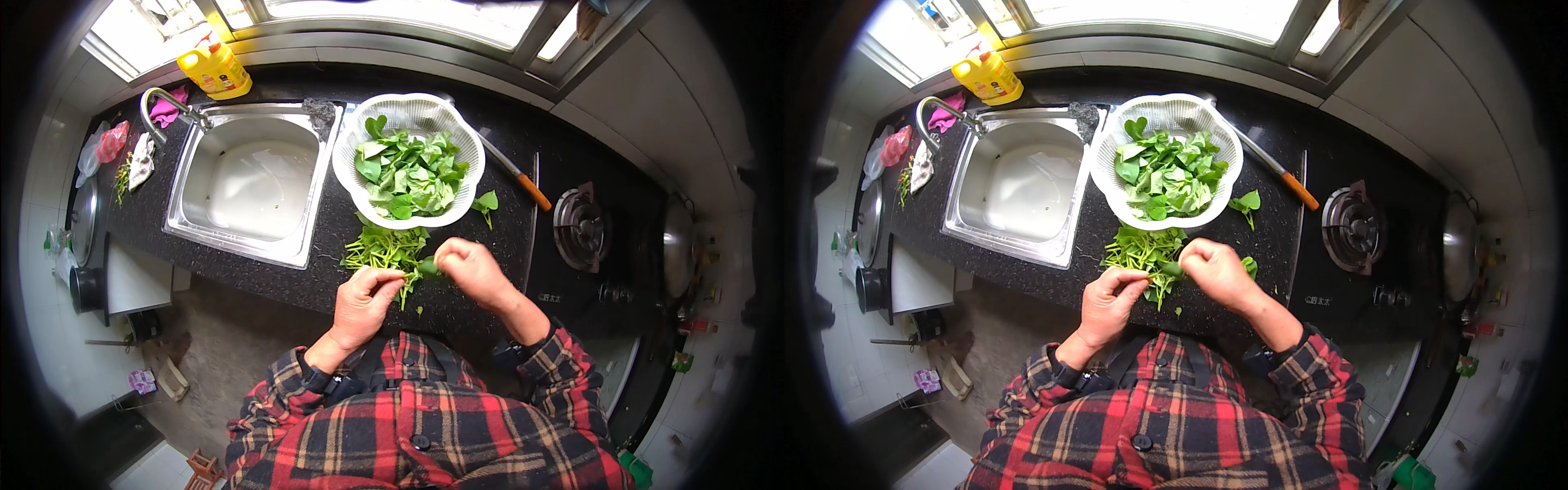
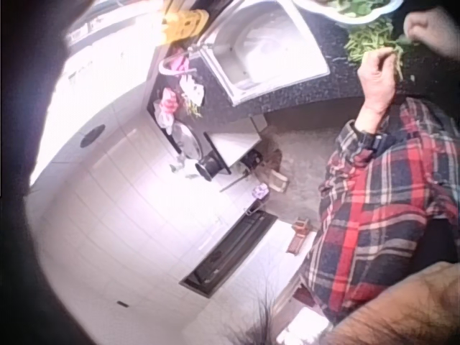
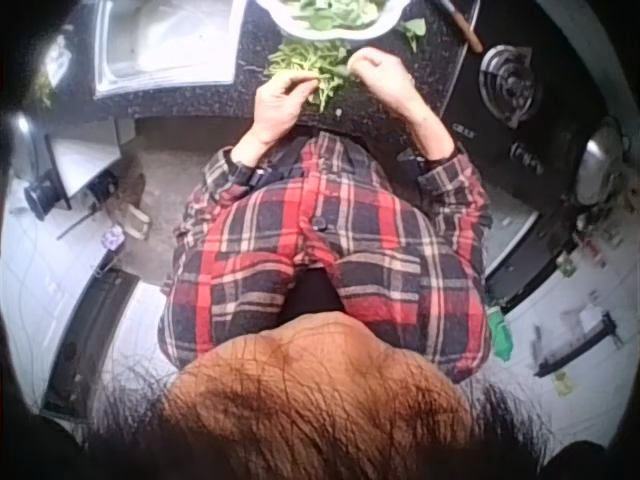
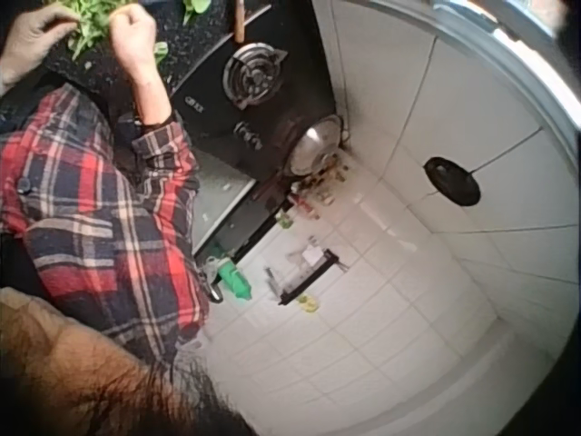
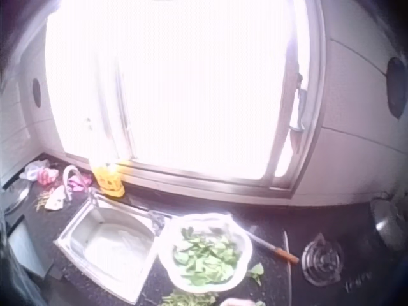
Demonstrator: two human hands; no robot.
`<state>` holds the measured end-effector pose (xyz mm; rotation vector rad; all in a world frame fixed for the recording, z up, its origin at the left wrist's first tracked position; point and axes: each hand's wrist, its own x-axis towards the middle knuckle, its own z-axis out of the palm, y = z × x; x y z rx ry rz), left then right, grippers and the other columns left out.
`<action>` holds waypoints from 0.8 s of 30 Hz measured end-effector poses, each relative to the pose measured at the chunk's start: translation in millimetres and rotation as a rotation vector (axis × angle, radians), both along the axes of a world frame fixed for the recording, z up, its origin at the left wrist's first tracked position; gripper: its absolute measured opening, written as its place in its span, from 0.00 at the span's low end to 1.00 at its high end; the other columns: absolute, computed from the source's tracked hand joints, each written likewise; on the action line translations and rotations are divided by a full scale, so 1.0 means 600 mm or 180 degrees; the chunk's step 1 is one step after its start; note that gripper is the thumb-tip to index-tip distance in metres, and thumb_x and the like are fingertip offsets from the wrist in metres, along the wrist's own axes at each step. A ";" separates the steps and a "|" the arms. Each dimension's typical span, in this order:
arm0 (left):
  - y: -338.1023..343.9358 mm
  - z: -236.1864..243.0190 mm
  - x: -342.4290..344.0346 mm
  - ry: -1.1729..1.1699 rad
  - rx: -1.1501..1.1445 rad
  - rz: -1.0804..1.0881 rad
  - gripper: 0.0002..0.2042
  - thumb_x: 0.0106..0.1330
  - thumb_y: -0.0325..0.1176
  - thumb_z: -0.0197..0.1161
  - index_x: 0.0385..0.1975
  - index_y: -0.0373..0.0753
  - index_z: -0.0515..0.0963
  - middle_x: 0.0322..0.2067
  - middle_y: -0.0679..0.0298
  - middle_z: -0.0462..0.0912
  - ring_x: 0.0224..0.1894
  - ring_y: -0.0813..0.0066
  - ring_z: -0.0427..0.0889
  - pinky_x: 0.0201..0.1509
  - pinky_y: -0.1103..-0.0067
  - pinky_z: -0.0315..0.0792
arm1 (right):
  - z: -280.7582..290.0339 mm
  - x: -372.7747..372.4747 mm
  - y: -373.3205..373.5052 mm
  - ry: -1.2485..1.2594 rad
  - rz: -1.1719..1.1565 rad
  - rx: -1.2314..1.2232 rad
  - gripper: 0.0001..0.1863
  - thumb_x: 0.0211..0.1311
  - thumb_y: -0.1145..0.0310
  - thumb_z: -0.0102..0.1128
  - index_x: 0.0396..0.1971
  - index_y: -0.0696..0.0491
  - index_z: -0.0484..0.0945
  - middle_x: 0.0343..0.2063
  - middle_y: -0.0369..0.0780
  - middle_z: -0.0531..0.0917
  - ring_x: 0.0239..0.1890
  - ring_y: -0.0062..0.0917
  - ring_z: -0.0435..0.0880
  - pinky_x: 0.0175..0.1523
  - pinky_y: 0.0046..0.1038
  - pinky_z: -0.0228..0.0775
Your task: The person plucks leaves from stems and places them in a colander, then washes hands and a cloth at the sink. The person wipes the countertop with the cloth, collects debris into a plastic bag, and continues wiping multiple areas of the kitchen counter.
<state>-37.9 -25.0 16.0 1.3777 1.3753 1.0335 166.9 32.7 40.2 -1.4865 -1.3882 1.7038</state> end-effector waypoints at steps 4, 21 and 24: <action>0.002 -0.017 -0.016 -0.0322 -0.0359 0.0002 0.07 0.60 0.26 0.63 0.38 0.37 0.80 0.30 0.65 0.81 0.32 0.80 0.78 0.37 0.84 0.72 | 0.008 0.006 0.058 0.0715 -0.0509 0.0216 0.13 0.64 0.66 0.54 0.44 0.59 0.76 0.30 0.33 0.80 0.28 0.16 0.76 0.36 0.17 0.69; 0.024 -0.044 -0.011 -0.0124 -0.0922 -0.0535 0.12 0.65 0.25 0.58 0.48 0.36 0.76 0.45 0.63 0.78 0.38 0.83 0.78 0.39 0.85 0.74 | -0.190 0.173 0.081 -0.2888 -0.0407 0.0491 0.14 0.52 0.61 0.62 0.32 0.57 0.78 0.30 0.46 0.82 0.37 0.40 0.81 0.45 0.37 0.72; 0.027 -0.044 0.003 -0.0420 -0.1269 -0.0603 0.11 0.66 0.27 0.58 0.46 0.37 0.77 0.38 0.68 0.80 0.36 0.84 0.78 0.38 0.86 0.72 | -0.192 0.174 0.067 -0.1853 -0.0813 -0.0028 0.11 0.52 0.63 0.61 0.26 0.57 0.78 0.23 0.44 0.82 0.30 0.36 0.82 0.40 0.34 0.73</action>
